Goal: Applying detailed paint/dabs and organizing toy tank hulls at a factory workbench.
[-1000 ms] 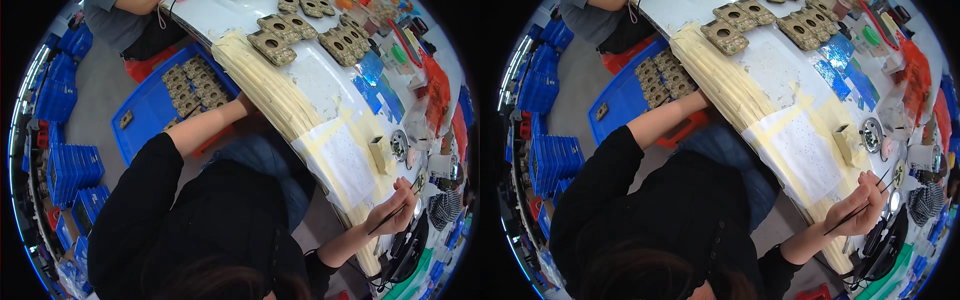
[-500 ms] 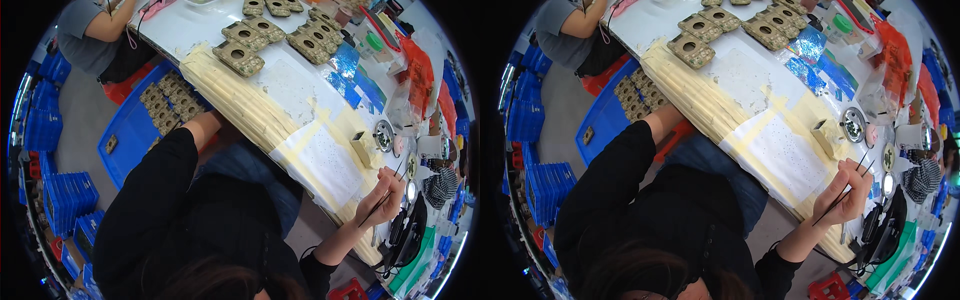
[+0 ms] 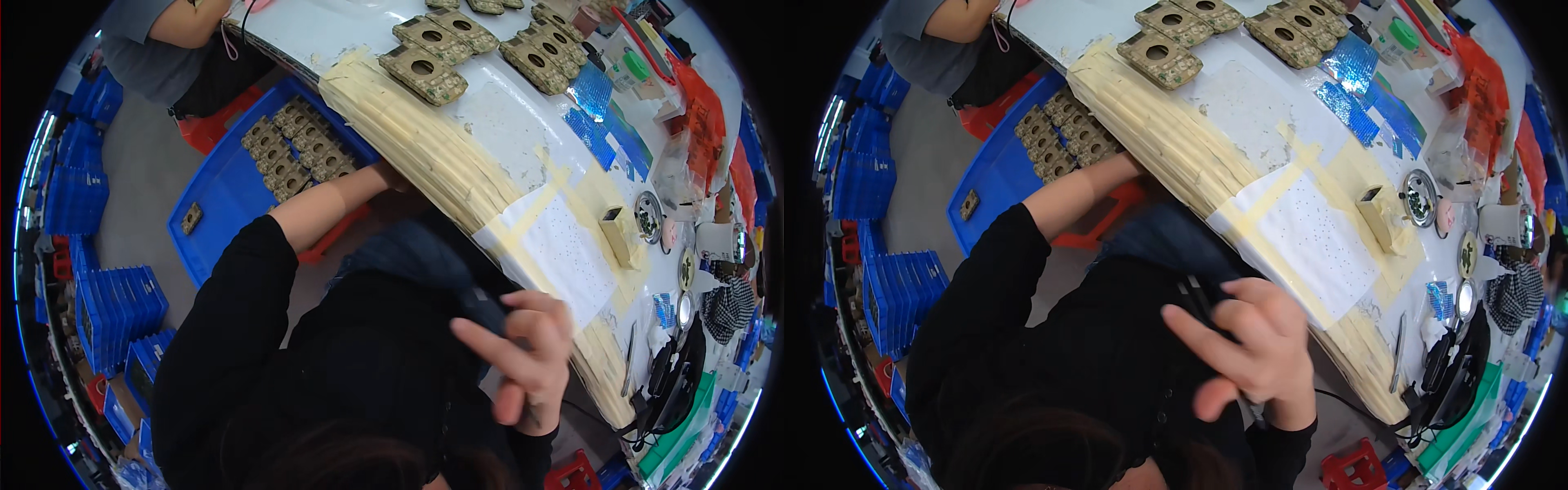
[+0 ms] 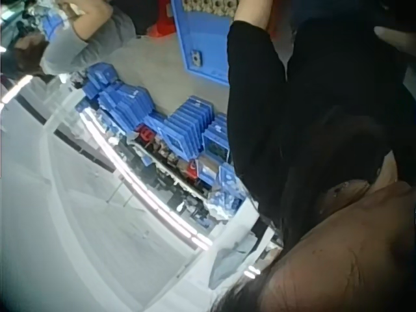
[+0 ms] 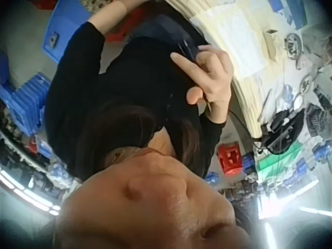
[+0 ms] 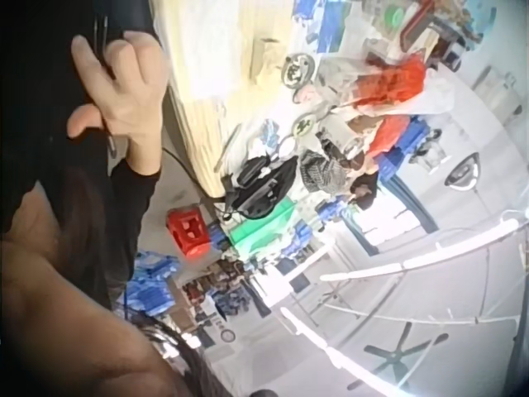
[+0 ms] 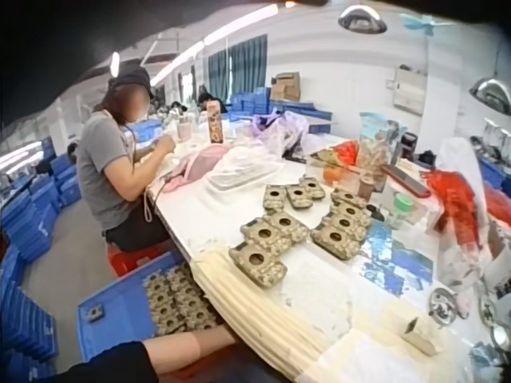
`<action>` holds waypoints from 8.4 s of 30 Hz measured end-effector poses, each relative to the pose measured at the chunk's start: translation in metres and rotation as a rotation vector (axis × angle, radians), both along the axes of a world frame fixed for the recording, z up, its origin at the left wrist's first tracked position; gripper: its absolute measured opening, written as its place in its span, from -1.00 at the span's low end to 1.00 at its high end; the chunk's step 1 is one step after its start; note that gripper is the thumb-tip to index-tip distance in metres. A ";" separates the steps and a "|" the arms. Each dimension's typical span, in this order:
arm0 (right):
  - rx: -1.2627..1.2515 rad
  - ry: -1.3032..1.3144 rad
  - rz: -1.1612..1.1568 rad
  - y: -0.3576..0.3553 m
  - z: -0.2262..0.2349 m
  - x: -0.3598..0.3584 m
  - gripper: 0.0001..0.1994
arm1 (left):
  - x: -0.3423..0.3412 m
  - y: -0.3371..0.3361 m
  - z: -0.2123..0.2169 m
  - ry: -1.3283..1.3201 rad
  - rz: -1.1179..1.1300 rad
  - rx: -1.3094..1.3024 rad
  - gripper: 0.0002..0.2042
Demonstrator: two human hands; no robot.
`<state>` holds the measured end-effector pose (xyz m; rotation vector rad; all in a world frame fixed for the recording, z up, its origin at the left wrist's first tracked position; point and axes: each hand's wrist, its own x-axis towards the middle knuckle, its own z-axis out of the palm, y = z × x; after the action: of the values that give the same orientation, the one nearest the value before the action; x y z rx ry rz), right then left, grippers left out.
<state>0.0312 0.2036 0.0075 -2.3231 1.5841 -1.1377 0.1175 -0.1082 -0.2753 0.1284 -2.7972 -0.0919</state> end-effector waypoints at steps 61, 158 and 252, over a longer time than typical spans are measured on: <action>0.137 0.014 -0.733 -0.037 -0.192 -0.056 -0.68 | -0.042 -0.059 -0.097 0.038 0.853 0.940 -0.47; 0.049 0.364 -0.507 -0.136 -0.273 -0.016 -0.70 | 0.435 0.097 0.037 -0.840 1.322 0.615 0.15; -0.316 -0.512 -0.655 0.047 0.009 -0.033 -0.53 | -0.007 0.080 0.269 0.197 -0.449 0.771 -0.48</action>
<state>-0.0017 0.2507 0.0167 -1.4380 2.0958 -2.0362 0.1104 -0.0286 -0.0061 -0.3123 -2.3895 -1.2056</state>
